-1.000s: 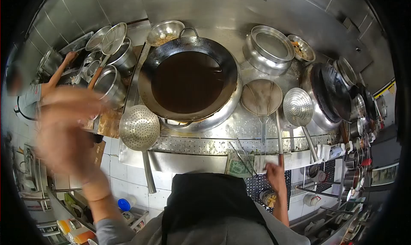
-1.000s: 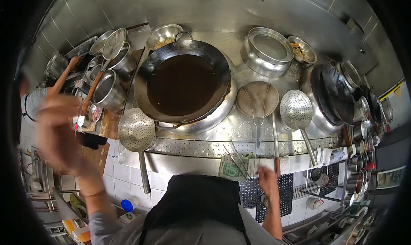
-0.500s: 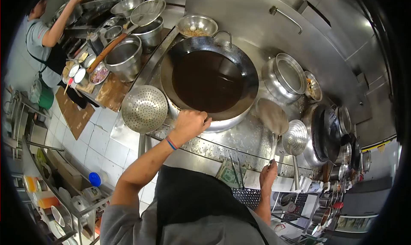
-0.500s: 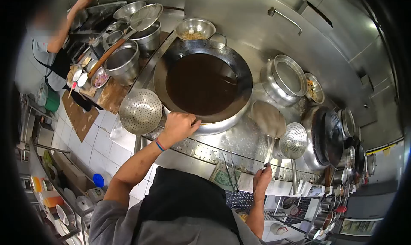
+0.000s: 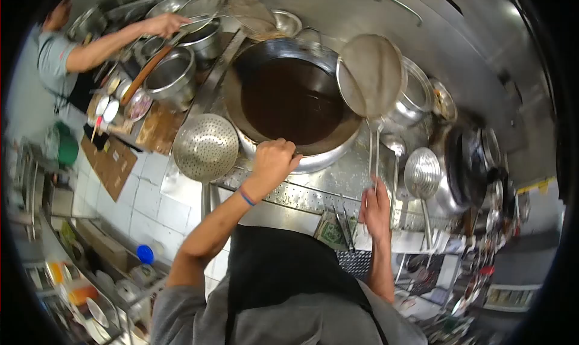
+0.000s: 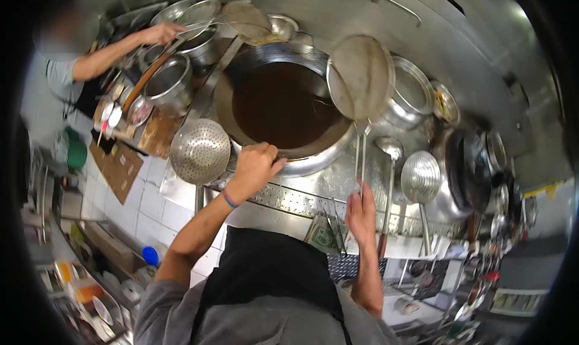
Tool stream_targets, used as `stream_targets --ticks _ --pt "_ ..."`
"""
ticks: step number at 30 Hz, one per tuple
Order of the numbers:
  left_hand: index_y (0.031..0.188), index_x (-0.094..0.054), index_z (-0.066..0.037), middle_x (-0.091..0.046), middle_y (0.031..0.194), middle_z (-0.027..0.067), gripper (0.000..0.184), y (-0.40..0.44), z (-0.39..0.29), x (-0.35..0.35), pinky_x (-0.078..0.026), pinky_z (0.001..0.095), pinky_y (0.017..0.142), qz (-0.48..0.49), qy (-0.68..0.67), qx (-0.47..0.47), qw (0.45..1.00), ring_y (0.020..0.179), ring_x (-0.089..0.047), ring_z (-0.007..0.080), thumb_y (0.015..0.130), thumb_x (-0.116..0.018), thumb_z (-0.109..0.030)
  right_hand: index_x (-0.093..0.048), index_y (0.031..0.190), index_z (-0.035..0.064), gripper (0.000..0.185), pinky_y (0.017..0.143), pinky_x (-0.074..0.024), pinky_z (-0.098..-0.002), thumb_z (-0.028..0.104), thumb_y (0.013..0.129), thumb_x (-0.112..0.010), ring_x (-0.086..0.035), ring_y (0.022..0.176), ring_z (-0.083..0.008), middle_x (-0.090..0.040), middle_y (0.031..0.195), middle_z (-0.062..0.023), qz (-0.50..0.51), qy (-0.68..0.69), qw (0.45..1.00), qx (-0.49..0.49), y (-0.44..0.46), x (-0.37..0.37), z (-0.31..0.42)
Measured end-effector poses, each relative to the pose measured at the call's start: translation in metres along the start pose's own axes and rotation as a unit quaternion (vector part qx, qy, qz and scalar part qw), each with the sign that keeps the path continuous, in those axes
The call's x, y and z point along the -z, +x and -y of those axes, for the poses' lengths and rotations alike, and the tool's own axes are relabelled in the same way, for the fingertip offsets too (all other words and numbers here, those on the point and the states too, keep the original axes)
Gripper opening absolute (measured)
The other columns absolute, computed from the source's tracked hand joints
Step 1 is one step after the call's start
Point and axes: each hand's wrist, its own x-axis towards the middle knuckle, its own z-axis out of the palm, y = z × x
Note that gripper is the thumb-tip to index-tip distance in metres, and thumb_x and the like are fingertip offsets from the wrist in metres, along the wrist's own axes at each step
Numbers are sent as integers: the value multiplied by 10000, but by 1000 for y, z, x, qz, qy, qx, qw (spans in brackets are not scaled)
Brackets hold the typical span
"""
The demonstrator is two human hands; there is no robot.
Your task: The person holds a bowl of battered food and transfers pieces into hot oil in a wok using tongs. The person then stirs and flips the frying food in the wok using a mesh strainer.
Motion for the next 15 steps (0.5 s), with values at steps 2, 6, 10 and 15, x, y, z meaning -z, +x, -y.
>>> stream_targets --ticks 2,6,10,15 --pt "818 -652 -30 -662 815 119 148 1 -27 30 -515 414 688 -79 -86 -65 991 739 -653 296 790 -751 -136 -507 1361 0 374 622 -478 -304 83 999 -464 -550 650 -144 -553 749 -58 -43 -133 983 119 40 -3 -30" --pt "863 -650 -26 -665 867 118 139 -32 -94 136 -520 372 691 91 -441 -137 882 774 -655 294 832 -758 -108 -486 1383 -16 390 611 -432 -255 95 1009 -475 -501 673 -101 -552 791 -31 -25 -208 967 141 65 -19 -21" --pt "924 -680 -29 -641 950 184 73 -69 -114 175 -542 391 626 72 -712 -316 623 794 -651 299 887 -690 -92 -472 1395 -10 397 491 -401 -264 105 1015 -470 -465 551 -92 -553 785 -47 54 -116 988 85 73 -33 -24" --pt "790 -678 -34 -671 825 139 307 -54 -130 212 -511 378 601 73 -736 -358 570 721 -634 270 954 -656 -292 -432 1414 -12 406 356 -297 -263 108 1026 -453 -383 430 -68 -522 780 -33 134 56 988 -51 60 -48 1"
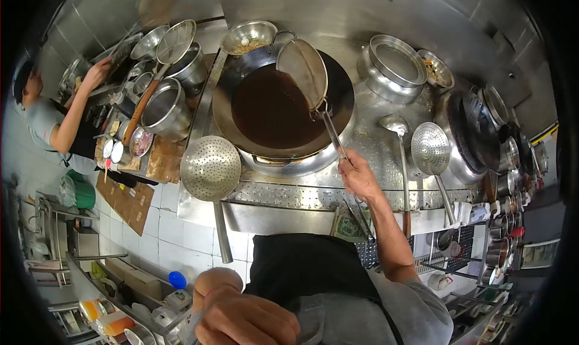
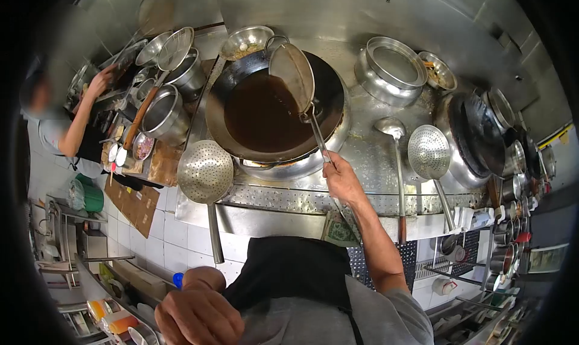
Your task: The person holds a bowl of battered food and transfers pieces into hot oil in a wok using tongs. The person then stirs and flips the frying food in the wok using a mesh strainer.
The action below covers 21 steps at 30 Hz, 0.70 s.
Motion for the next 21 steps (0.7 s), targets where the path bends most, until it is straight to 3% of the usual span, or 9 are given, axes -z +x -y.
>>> stream_targets --ticks 6,7,10,11,18,21 --pt "783 -635 -58 -656 806 109 287 -4 4 -15 -490 366 571 -66 -24 -65 995 701 -620 230 947 -649 -292 -402 1439 -7 423 345 -281 -255 104 1035 -456 -361 407 -64 -507 758 -21 57 80 993 -66 -8 -13 6" --pt "866 -611 -80 -632 838 75 150 -1 3 -7 -490 360 585 -6 8 -96 995 714 -601 192 947 -640 -204 -402 1439 -7 421 345 -280 -254 106 1037 -456 -357 405 -66 -504 756 -21 72 92 991 -70 -9 -16 4" --pt "960 -592 -100 -598 923 33 59 -2 10 -29 -496 334 620 -113 174 -353 912 775 -589 161 921 -630 -78 -408 1427 2 409 352 -271 -243 124 1041 -459 -335 423 -59 -486 752 -11 93 112 986 -80 -16 -22 2" --pt "1013 -560 -108 -547 970 2 195 11 11 -30 -497 299 663 -100 256 -369 888 857 -577 135 883 -605 30 -414 1421 5 404 356 -267 -238 123 1037 -457 -330 434 -54 -481 745 -6 100 121 984 -84 -18 -23 2" --pt "927 -558 -105 -521 944 -29 199 8 28 -26 -456 274 627 -90 362 -399 837 880 -541 107 876 -576 86 -448 1388 35 362 360 -261 -218 112 1035 -446 -319 468 -45 -477 759 3 130 180 967 -122 -25 -35 3" --pt "1020 -510 -94 -494 916 -16 258 4 33 -27 -448 275 614 -105 351 -394 843 878 -528 119 882 -555 120 -460 1373 41 344 361 -254 -217 115 1037 -461 -320 475 -47 -499 796 -11 142 207 960 -126 -27 -38 -1"
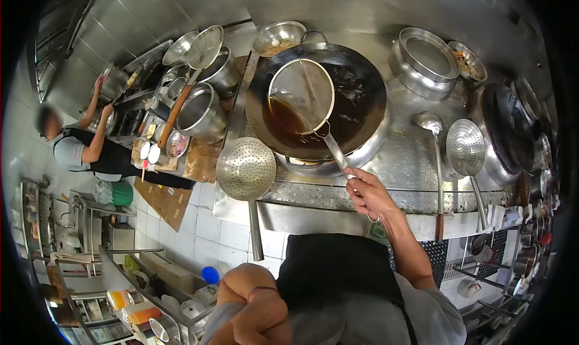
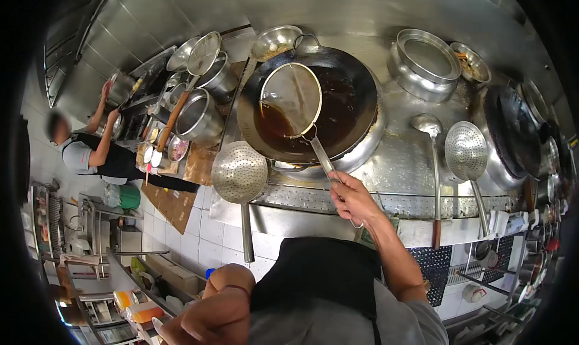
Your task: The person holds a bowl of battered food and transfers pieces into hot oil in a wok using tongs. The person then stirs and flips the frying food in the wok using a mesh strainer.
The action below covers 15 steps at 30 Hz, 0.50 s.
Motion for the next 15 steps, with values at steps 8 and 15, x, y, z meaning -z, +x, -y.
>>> stream_targets --ticks 8,15 --pt "1055 -486 -70 -485 1031 -7 269 -13 3 -7 -544 301 675 -16 4 -4 1000 987 -547 145 893 -525 140 -455 1390 77 355 374 -250 -212 113 1038 -473 -312 493 -44 -509 826 -15 45 75 995 -36 -4 -2 -5" --pt "1047 -528 -58 -500 1059 -11 255 -14 -5 -2 -592 306 759 8 11 40 999 999 -552 151 873 -600 113 -458 1392 82 351 376 -240 -206 116 1042 -474 -309 488 -44 -511 817 -14 55 93 994 -32 -7 -4 -9"
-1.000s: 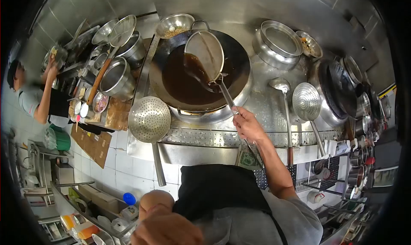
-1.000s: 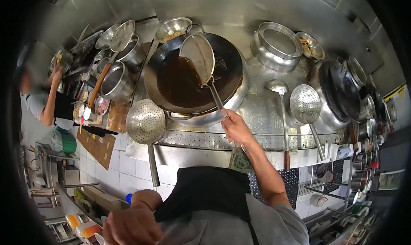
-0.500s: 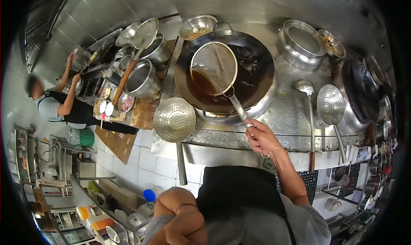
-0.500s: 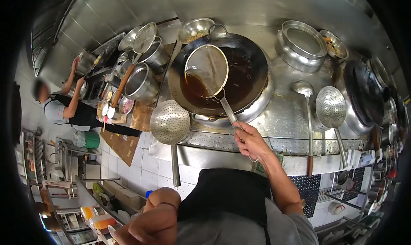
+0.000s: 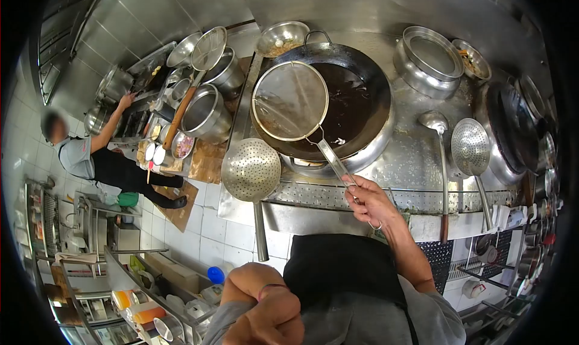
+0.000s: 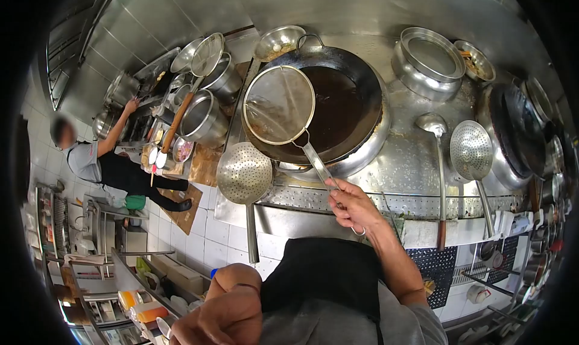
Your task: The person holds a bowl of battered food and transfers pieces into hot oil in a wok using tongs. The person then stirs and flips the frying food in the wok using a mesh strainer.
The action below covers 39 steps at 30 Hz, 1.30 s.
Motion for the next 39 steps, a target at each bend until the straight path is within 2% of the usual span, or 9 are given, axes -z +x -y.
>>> stream_targets --ticks 4,6,10,16,19,22,25,35,39 --pt "1049 -549 -58 -497 1056 -13 217 -1 2 -4 -602 305 761 0 26 -16 1000 990 -543 145 889 -591 82 -462 1404 71 367 390 -256 -210 110 1039 -470 -337 499 -50 -506 782 -9 -56 -70 994 66 -7 -6 11" --pt "1052 -557 -58 -495 1056 -13 205 0 -2 -2 -605 300 757 3 39 -7 999 984 -538 143 898 -579 75 -484 1393 54 369 430 -340 -245 105 1028 -478 -409 519 -87 -533 780 -18 -138 -170 964 148 4 10 12" --pt "1059 -567 -58 -494 1063 -15 199 -1 -9 3 -610 288 749 3 51 -1 999 971 -533 139 904 -571 68 -520 1371 19 378 590 -483 -315 91 1001 -497 -548 612 -175 -596 785 -60 -297 -450 778 323 14 51 25" --pt "1059 -580 -53 -523 1077 -3 187 -5 -13 7 -627 301 747 -20 0 -13 1000 956 -547 147 897 -611 36 -525 1360 -1 380 672 -503 -357 80 989 -504 -602 688 -210 -619 786 -110 -334 -541 715 291 2 63 36" --pt "1067 -593 -54 -539 1078 4 191 -11 -16 18 -629 306 752 -3 -10 -75 997 960 -553 154 895 -631 21 -519 1362 -2 377 576 -483 -339 84 996 -497 -571 601 -181 -600 772 -80 -283 -469 790 275 5 73 20" --pt "1071 -602 -56 -543 1075 7 193 -3 -8 15 -626 313 773 5 7 -49 999 964 -555 158 894 -643 11 -462 1401 15 386 396 -359 -266 121 1030 -482 -466 497 -92 -531 777 -31 -234 -290 916 151 -6 45 26" --pt "1070 -605 -58 -543 1066 6 195 5 -7 9 -621 324 803 0 14 9 1000 966 -555 162 892 -650 6 -421 1428 21 409 328 -277 -239 117 1034 -475 -383 436 -61 -503 766 -19 -188 -239 943 136 -8 34 23" --pt "1074 -609 -68 -541 1100 16 220 2 0 19 -614 331 829 36 1 -32 999 1025 -547 174 879 -667 17 -464 1391 70 354 352 -286 -230 118 1040 -469 -349 454 -60 -517 793 -12 -114 -137 982 56 -12 12 9" --pt "1072 -606 -78 -543 1093 15 228 6 -6 13 -614 329 827 32 -6 33 999 1032 -546 178 876 -675 17 -478 1374 81 332 367 -284 -221 117 1044 -469 -338 467 -56 -519 792 -12 -95 -99 990 28 -14 6 6"
